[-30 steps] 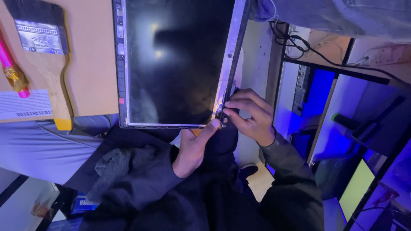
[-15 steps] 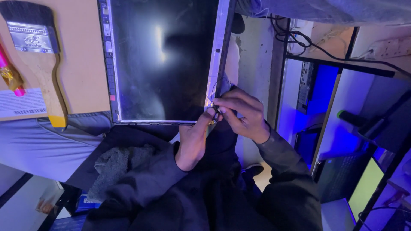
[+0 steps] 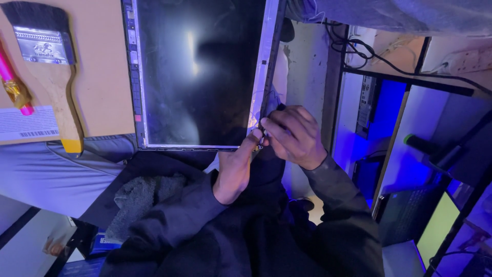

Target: The person detaches a laptop screen and then uses a tool to pry and manipulate the internal bezel and wiring of the display assembly.

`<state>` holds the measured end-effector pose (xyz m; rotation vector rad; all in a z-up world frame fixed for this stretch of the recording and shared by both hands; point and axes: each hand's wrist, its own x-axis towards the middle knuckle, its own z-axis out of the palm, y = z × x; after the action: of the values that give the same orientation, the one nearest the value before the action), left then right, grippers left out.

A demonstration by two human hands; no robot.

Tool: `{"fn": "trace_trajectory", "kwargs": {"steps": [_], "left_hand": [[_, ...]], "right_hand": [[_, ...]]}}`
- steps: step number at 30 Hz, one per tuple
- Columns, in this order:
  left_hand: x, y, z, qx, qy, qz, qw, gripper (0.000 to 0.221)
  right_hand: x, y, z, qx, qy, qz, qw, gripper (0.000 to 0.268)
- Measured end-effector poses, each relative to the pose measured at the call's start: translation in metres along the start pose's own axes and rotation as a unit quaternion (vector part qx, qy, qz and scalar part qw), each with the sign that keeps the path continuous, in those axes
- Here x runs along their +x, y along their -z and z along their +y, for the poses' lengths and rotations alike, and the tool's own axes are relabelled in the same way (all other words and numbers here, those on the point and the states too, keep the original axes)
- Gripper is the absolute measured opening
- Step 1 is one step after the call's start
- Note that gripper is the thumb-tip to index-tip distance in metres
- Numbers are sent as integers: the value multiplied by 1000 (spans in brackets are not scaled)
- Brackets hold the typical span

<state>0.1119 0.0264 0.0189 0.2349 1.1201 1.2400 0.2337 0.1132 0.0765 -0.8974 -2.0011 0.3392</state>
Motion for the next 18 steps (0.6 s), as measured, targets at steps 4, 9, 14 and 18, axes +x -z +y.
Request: {"fn": "trace_trajectory", "kwargs": {"steps": [4,9,14,18], "left_hand": [[-2,-2,5,-13,11,14,1000,19],[2,7,-11,-24,17,25,999,21],[3,12,-20,9,-4,21,1000,28],[4,9,-17,0,3,25,1000,28]], "right_hand": [[-6,-1,3,21,-12,-15,1000,26],[-6,-2,1,55,-61,-17,996,27],[-9,0,7,22,5,-4,1000,27],[1,1,8,21,-7,-14,1000,36]]}}
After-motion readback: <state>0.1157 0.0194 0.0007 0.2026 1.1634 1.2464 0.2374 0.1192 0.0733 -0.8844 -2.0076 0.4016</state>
